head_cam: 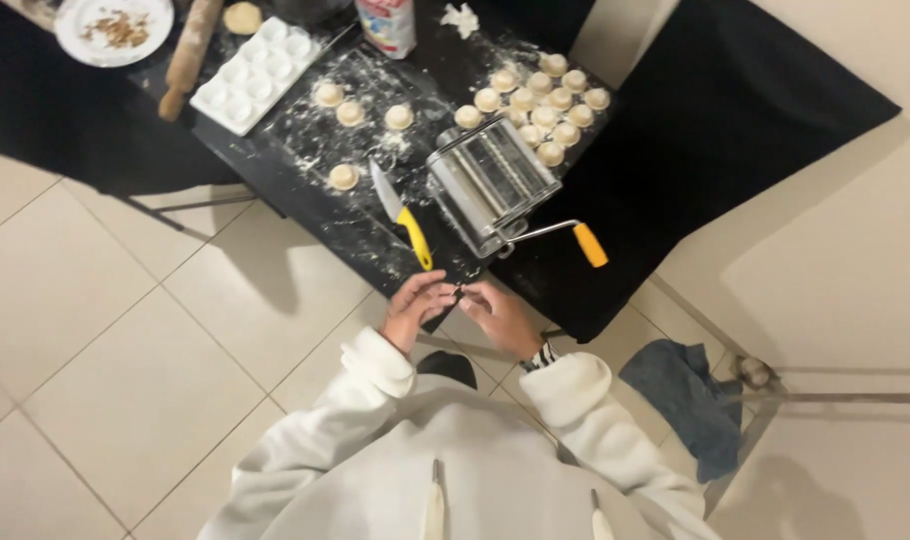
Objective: Preparing dough circles and using a rolling pin to flatten dough for dumplings.
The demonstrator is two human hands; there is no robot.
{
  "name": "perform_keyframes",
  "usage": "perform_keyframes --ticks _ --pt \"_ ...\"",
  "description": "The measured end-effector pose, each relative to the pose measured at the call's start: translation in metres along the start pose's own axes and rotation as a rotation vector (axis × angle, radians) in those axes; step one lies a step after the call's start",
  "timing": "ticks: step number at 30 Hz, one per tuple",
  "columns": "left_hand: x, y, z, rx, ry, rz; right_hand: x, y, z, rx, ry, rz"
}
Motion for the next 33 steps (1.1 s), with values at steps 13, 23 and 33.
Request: perform_keyframes --ticks 13,23,33 --pt "0.028 -0.071 0.174 0.235 -0.166 -0.037 0.174 -0.093 -0.093 0.041 -0.168 -0.034" --pt "0.190 -0.115 0.310 1.090 -0.206 -0.198 0.238 -0.098 -0.146 -0.614 -0.286 -0.161" --pt "0.275 -0.100 0.316 1.513 0.087 -0.511 0.227 -0.057 -0.165 -0.662 -0.362 -0.274"
Point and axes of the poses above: each hand's wrist, its own x-axis towards the middle knuckle, its own z-axis out of the back of the hand, y = z × x, the point moved 8 cm from there along x, towards the middle knuckle, and after that the axes turned 2 degrees about -x, right-handed, at the moved point
